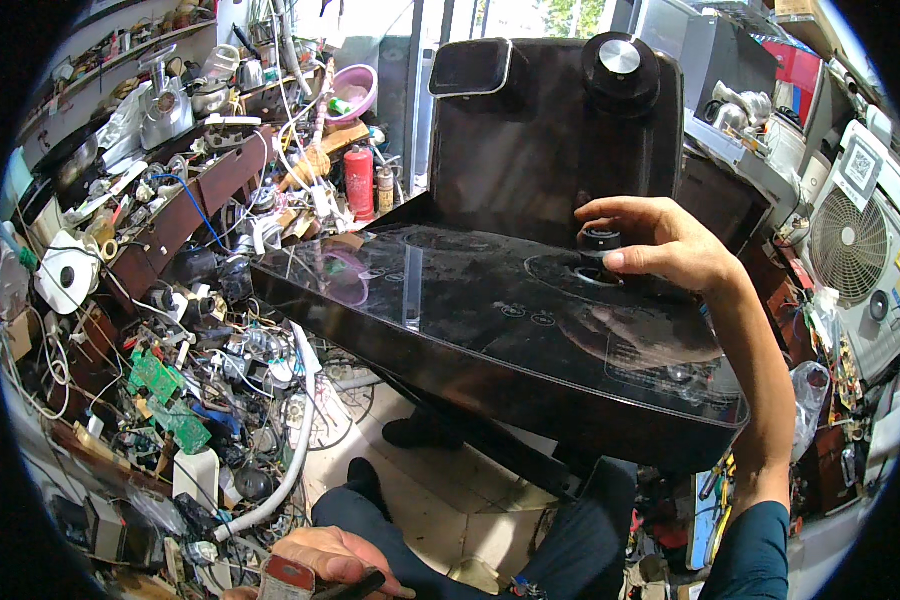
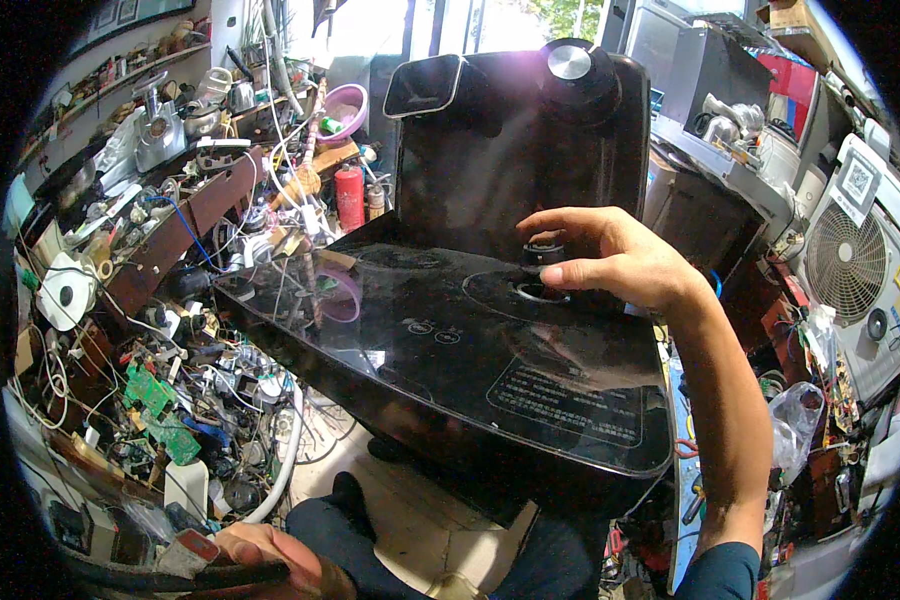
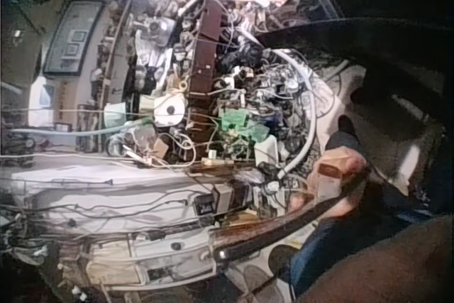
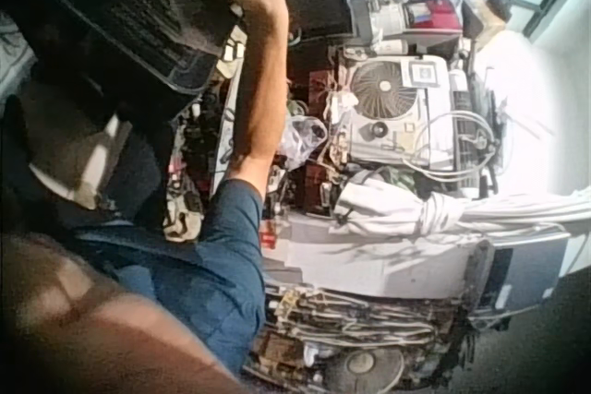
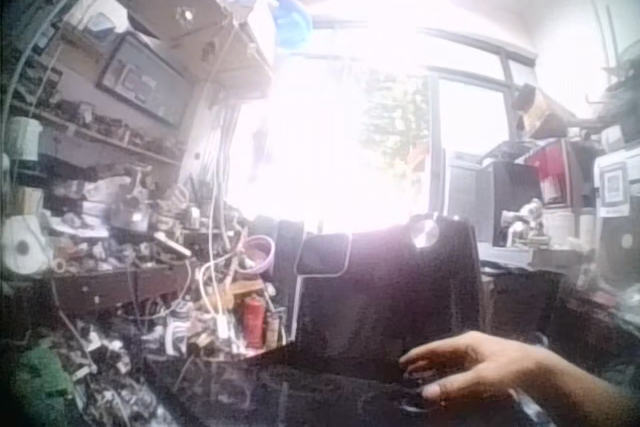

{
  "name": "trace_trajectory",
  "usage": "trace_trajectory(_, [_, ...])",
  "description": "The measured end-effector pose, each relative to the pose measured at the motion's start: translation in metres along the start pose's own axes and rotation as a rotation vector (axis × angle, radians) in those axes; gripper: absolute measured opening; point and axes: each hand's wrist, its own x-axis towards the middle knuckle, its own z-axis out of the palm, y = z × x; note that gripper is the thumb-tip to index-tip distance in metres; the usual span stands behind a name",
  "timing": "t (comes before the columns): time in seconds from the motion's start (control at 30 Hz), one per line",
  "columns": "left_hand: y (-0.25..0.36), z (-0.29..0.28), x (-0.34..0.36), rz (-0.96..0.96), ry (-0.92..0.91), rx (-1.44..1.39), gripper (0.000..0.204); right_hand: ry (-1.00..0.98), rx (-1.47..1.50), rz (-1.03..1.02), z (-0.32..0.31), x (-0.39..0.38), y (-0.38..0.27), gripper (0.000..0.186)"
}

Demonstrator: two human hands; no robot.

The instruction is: The person is repairing a black kitchen appliance, likely a rice cooker, by manipulating a knob and wires on its surface. They use a flashlight to inspect the internal components and a smartphone to take a photo of the work area.

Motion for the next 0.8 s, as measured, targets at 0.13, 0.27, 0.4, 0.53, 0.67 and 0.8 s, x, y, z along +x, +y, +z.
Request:
trace_trajectory(0.13, [-0.012,-0.035,-0.042,0.004,0.189,-0.510,0.040,0.040,-0.097,-0.057,0.004,0.004,-0.003,0.058])
trace_trajectory(0.27, [-0.026,0.015,0.000,0.314,0.226,-0.184,0.037,0.145,-0.348,-0.110,-0.001,0.005,0.005,0.048])
trace_trajectory(0.4, [-0.005,-0.011,-0.006,-0.161,0.031,-0.437,0.032,0.143,-0.406,-0.069,-0.003,0.015,0.008,0.046])
trace_trajectory(0.53, [0.013,-0.050,-0.006,-0.583,-0.134,-0.586,0.032,0.135,-0.333,0.001,-0.006,0.020,0.015,0.050])
trace_trajectory(0.67, [0.002,-0.063,-0.010,-0.631,-0.223,-0.887,0.034,0.148,-0.211,0.089,-0.004,0.017,0.012,0.049])
trace_trajectory(0.8, [-0.024,-0.054,-0.027,-0.282,-0.294,-1.091,0.036,0.151,-0.215,0.092,-0.006,0.020,0.015,0.049])
